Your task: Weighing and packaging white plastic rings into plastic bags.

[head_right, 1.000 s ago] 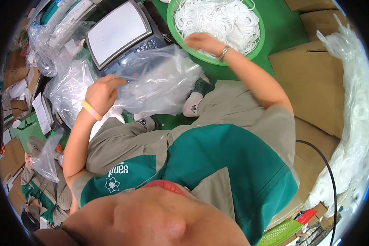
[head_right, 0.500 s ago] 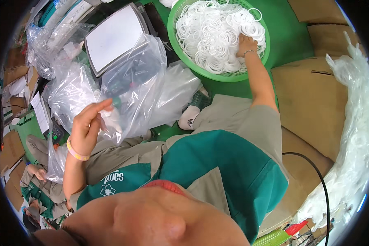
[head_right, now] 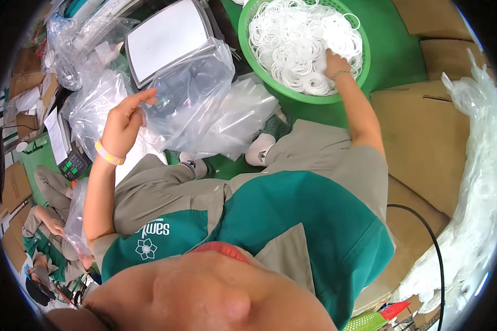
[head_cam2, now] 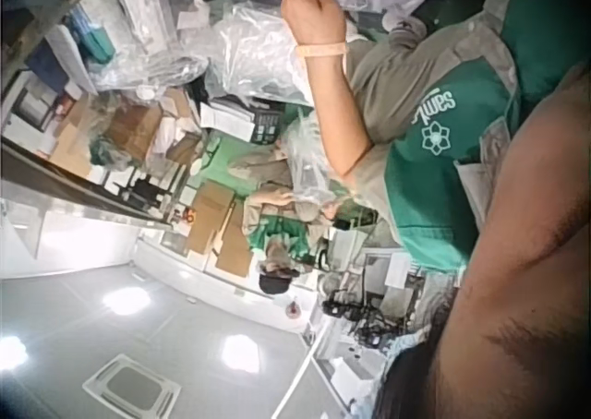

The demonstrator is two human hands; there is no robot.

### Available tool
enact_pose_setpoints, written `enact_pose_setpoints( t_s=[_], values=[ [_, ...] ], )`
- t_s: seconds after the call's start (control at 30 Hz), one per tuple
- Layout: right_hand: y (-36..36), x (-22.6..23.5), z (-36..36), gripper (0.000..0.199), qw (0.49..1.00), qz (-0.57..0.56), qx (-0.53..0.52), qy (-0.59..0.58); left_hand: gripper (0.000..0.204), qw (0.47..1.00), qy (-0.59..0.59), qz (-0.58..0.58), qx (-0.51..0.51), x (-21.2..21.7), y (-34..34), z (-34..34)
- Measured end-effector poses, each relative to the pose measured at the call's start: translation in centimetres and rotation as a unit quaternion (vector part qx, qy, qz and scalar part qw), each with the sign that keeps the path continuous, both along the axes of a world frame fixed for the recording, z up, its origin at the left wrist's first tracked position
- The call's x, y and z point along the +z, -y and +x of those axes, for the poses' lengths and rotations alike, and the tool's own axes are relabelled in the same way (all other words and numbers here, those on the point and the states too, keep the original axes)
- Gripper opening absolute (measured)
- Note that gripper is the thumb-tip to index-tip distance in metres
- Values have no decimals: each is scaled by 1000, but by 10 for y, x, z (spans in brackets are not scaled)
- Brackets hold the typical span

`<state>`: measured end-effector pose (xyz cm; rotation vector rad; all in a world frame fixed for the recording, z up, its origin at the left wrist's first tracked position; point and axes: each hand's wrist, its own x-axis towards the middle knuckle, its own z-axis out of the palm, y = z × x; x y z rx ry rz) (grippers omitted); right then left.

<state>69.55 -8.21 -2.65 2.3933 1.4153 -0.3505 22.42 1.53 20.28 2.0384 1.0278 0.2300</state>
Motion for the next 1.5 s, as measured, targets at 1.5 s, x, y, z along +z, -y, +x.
enact_pose_setpoints(
  t_s=[1.5],
  values=[
    [5, 141, -242, 28, 785, 76, 358, -499, 74, 968, 59, -112, -215, 13, 19, 11]
  ],
)
